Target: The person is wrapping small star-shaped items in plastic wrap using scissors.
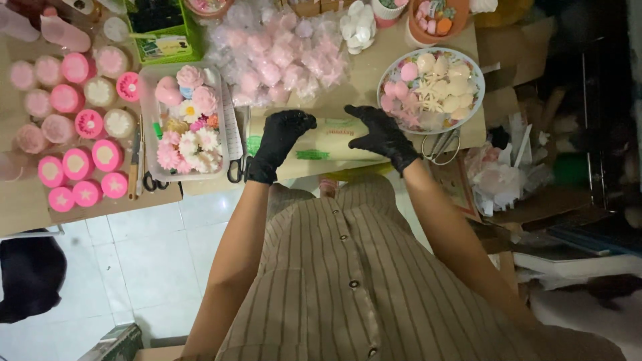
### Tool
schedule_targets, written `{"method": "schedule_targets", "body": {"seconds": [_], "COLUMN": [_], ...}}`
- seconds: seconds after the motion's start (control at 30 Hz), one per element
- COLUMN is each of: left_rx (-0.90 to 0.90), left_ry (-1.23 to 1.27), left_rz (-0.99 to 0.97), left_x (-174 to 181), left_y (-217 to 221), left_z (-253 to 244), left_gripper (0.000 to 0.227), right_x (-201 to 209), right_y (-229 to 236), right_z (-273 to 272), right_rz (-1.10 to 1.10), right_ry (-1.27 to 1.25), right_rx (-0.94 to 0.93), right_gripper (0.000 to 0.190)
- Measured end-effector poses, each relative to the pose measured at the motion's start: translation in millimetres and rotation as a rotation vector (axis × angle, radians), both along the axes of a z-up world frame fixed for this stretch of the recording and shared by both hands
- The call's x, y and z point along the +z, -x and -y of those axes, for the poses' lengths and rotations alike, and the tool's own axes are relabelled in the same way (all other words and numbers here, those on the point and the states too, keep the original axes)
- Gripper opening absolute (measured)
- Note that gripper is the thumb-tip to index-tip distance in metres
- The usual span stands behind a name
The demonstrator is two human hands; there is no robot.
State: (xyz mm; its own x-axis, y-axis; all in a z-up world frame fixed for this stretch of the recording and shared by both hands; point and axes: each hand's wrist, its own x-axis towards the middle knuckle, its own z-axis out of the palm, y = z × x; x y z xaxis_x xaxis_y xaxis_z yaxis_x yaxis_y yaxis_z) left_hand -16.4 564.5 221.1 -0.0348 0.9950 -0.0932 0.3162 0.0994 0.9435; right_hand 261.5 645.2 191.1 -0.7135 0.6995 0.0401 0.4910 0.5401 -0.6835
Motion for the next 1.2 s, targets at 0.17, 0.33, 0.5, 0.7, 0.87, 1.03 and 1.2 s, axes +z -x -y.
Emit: {"method": "schedule_targets", "body": {"seconds": [0.17, 0.33, 0.5, 0.7, 0.87, 1.03, 1.2], "left_rx": [-0.011, -0.127, -0.094, -0.116, -0.117, -0.047, -0.068], "left_ry": [-0.042, -0.079, -0.09, -0.288, -0.34, -0.282, -0.256], "left_rz": [0.052, -0.135, -0.018, -0.079, -0.437, -0.424, -0.396], "left_x": [3, 7, 5, -54, -103, -101, -102], "left_y": [-4, -15, -17, -12, -22, -22, -18], "left_z": [-14, -34, -31, -22, -22, -25, -27], "left_gripper": [0.015, 0.016, 0.016, 0.053, 0.025, 0.023, 0.027], "right_x": [-13, -16, -46, -22, -15, -10, -46], "right_y": [-3, 26, 37, 31, 3, -71, -170], "right_z": [0, 4, 1, -2, -6, -2, 15], "right_rz": [0.127, -0.148, -0.303, -0.387, -0.515, -0.638, -0.546], "right_ry": [0.075, -0.005, 0.334, 0.595, 0.597, 0.502, 0.483], "right_rx": [-0.024, 0.033, -0.141, -0.214, -0.233, -0.331, -0.501], "right_gripper": [0.087, 0.067, 0.028, 0.018, 0.021, 0.019, 0.026]}}
